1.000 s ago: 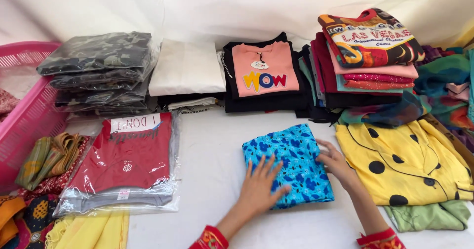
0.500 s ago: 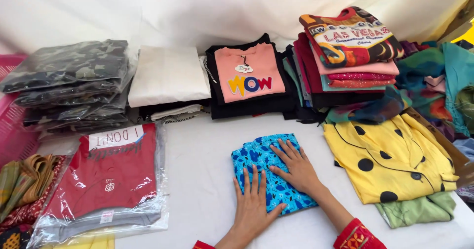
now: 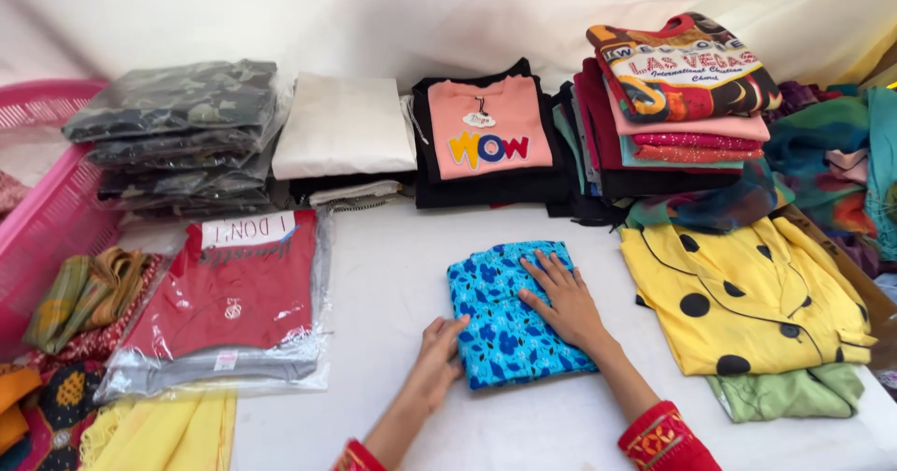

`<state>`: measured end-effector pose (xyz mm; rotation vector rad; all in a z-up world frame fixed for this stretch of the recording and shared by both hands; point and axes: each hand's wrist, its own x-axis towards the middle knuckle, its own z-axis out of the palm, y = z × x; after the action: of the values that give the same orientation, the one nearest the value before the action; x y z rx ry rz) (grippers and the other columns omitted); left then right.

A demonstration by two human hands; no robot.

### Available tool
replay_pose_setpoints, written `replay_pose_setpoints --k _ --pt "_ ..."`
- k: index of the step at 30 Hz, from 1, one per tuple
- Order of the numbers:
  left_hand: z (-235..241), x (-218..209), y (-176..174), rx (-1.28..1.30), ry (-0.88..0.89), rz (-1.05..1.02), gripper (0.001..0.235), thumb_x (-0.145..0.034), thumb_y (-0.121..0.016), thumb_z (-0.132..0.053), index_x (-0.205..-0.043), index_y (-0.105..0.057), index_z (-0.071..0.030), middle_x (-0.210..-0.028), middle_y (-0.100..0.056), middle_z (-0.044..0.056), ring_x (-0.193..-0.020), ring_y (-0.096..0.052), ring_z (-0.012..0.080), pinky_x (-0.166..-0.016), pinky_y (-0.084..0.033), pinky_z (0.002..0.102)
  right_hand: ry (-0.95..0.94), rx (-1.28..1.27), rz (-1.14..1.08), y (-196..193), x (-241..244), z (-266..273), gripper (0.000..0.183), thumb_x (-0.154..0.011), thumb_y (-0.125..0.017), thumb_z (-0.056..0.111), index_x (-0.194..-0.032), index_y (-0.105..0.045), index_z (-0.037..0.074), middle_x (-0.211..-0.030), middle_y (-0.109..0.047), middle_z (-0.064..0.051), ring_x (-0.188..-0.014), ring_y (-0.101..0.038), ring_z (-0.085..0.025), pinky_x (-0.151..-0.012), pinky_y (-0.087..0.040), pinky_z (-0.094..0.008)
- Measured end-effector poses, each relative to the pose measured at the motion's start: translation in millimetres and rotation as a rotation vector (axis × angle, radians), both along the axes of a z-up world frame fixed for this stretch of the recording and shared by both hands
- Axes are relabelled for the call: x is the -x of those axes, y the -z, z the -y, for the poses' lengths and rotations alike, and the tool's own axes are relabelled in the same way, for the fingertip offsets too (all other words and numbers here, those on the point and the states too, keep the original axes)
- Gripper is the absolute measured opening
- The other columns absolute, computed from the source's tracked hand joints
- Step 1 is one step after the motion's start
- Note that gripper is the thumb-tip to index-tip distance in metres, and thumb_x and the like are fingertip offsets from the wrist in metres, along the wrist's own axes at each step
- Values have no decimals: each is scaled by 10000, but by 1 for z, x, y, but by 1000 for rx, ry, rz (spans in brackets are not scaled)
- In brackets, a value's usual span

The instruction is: The person folds a blue patterned top and a yellow patterned top on a white surface. They smooth each garment, fold the sides inward, then fold the bottom up and the top down to create compact rectangles, placing each folded item on a nearby stack.

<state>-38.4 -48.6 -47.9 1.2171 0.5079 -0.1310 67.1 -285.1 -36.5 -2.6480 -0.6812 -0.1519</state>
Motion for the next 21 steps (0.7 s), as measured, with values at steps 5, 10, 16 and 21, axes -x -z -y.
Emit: replay_pose_setpoints --k 5,10,16,21 --pt "-3 -37 3 272 200 -116 633 -890 -713 -402 -1400 -578 -54 -1334 -647 148 -1215 -627 267 -956 -572 453 -8 -74 40 5 -5 3 712 -975 -462 607 -1567 -382 219 -1659 -300 -98 -1538 -247 -299 -1232 -136 -524" --pt "-17 -115 8 584 261 86 400 -934 -616 -260 -1281 -625 -62 -1173 -739 102 -1073 -708 231 -1007 -573 416 189 -805 -194 2 -8 14 671 -1006 -442 583 -1530 -472 164 -1569 -497 -120 -1434 -499 -268 -1233 -342 -447" --pt "-106 -159 -144 31 333 81 425 -875 -632 -326 -1163 -703 -22 -1007 -734 141 -851 -698 263 -822 -587 409 232 -1106 -264 -3 -9 15 661 -1025 -357 555 -1523 -409 124 -1589 -423 -96 -1455 -428 -276 -1166 -372 -432" --pt "-86 -143 -195 -802 427 211 437 -885 -627 -340 -1182 -681 -24 -987 -712 154 -855 -695 249 -785 -588 428 197 -974 -202 -9 0 3 648 -1034 -380 548 -1510 -445 112 -1569 -452 -106 -1410 -474 -270 -1152 -391 -437"
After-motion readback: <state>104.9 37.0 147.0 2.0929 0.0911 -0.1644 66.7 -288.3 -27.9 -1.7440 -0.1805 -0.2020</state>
